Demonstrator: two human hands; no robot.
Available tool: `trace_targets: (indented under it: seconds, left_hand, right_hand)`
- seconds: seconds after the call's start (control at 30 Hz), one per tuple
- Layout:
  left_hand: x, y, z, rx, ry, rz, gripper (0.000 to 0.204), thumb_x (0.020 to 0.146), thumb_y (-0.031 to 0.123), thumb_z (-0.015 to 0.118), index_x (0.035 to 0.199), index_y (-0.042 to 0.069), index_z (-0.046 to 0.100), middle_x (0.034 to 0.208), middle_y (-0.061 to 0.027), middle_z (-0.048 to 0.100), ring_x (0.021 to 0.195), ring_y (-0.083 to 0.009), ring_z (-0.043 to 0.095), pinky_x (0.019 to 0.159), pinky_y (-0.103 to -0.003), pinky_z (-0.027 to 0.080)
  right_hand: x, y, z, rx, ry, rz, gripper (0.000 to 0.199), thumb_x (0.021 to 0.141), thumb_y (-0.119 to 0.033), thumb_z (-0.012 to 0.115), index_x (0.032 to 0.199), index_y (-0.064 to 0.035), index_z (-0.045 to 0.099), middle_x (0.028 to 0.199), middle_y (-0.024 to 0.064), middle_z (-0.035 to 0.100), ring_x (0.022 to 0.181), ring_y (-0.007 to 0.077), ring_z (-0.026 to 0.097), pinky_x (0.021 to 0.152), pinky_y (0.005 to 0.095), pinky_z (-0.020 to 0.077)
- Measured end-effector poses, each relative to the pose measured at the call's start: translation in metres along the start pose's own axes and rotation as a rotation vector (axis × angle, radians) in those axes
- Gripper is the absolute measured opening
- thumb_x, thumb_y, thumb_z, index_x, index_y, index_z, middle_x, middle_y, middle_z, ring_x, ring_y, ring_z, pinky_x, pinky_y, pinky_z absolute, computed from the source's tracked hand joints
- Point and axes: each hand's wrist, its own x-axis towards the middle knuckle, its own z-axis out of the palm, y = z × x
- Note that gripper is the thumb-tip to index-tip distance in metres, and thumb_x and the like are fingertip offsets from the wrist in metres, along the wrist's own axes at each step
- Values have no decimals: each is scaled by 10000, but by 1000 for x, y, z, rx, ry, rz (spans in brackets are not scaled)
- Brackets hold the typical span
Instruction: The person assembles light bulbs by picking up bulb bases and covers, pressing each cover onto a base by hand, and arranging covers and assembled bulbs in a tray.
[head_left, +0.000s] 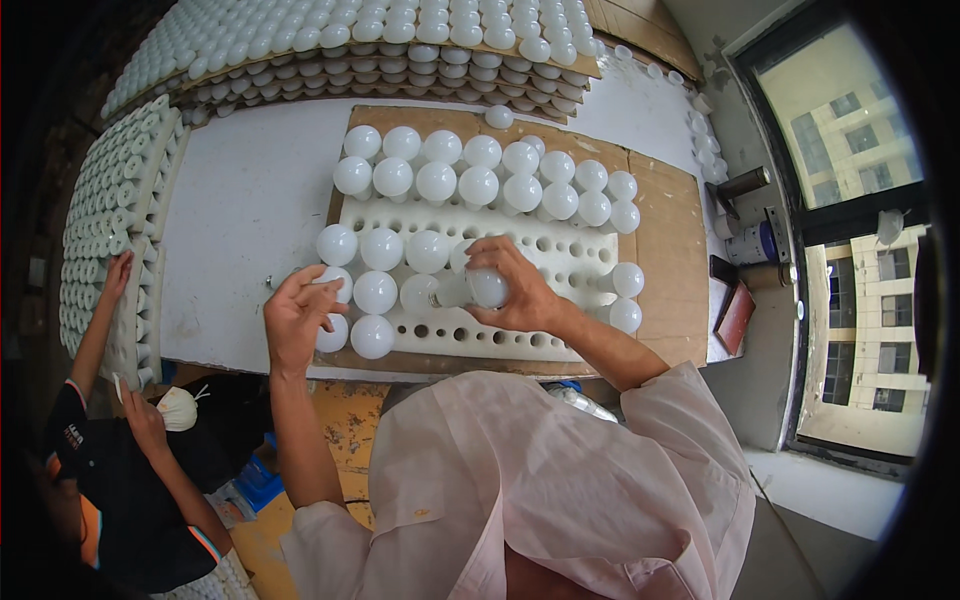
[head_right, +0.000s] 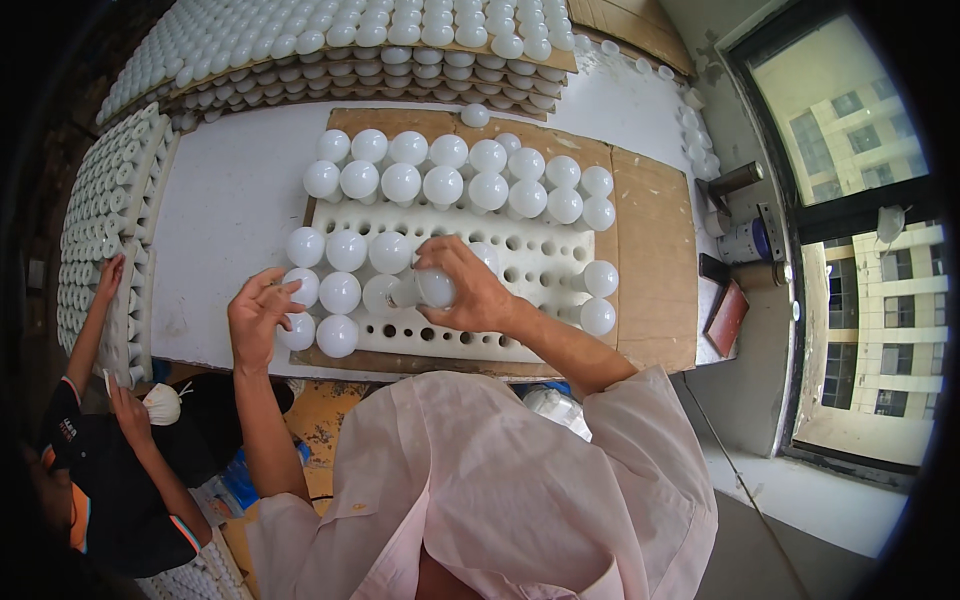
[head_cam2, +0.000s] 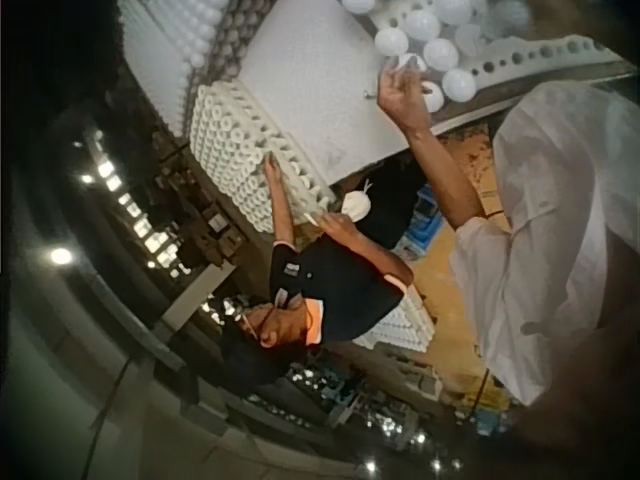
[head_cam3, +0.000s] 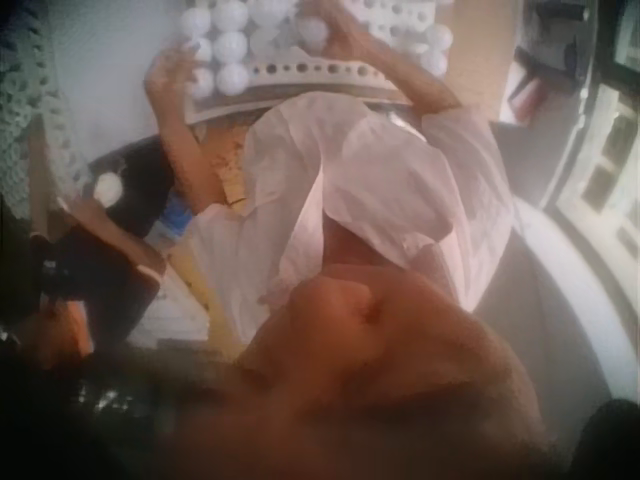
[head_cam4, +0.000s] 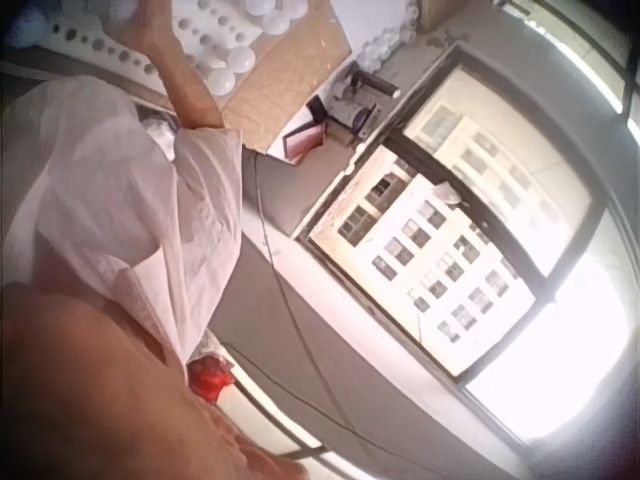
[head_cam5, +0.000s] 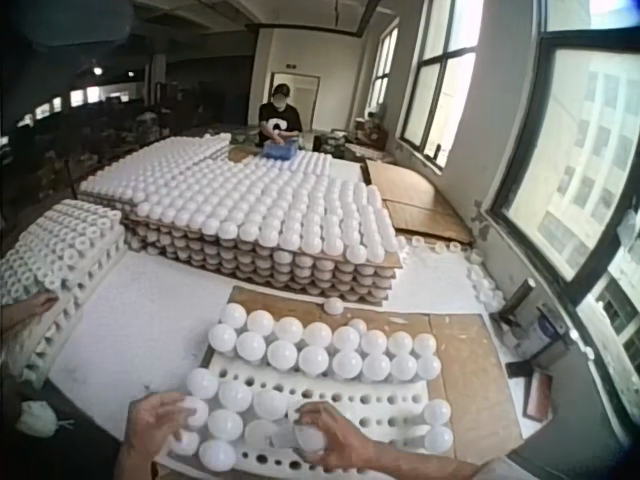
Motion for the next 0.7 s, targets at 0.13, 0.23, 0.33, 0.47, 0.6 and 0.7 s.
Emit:
trace_targets:
  seconds: [0.13,0.23,0.33,0.47,0.6,0.7]
  left_hand:
    - [14,-75,-93,440,495,11,401,863,11,593,1254,-25,517,1142,-203,643,970,-252,657,792,-328,536]
    - [18,-133,-127,915,564,-32,503,822,-70,561,1311,11,474,1300,-205,539,1152,-328,560,955,-383,465]
    - [28,-152,-132,1174,370,-56,627,776,-141,521,1369,35,414,1440,-189,396,1302,-362,410,1084,-395,349]
    - [47,-163,-125,1306,139,-87,744,714,-194,518,1400,54,372,1526,-169,255,1395,-359,258,1153,-389,250]
    - [65,-182,-138,1382,40,-44,723,715,-152,598,1378,53,394,1528,-162,258,1405,-340,247,1120,-418,289]
    - [74,-199,-149,1406,42,26,631,726,-134,602,1312,33,439,1493,-202,310,1358,-364,323,1095,-427,315]
  right_hand:
    - [-9,-4,42,-56,-366,-145,593,630,-103,786,1162,-116,526,1203,120,485,1143,317,471,941,417,454]
    - [-1,-5,67,-191,-527,-337,594,656,-168,776,1199,-160,537,1199,92,495,1157,288,469,998,436,418]
    - [1,5,84,-313,-501,-426,594,673,-211,764,1222,-170,542,1184,68,508,1173,267,464,1083,486,328]
    - [8,1,77,-199,-530,-347,519,685,-233,748,1180,-172,604,1177,58,525,1202,264,450,1127,550,224]
    - [30,2,49,90,-282,-176,471,716,-137,732,1170,-116,605,1176,96,533,1119,306,510,991,452,409]
    - [57,20,0,-20,-10,2,456,738,-43,724,1175,-92,603,1135,105,590,1045,289,563,895,390,478]
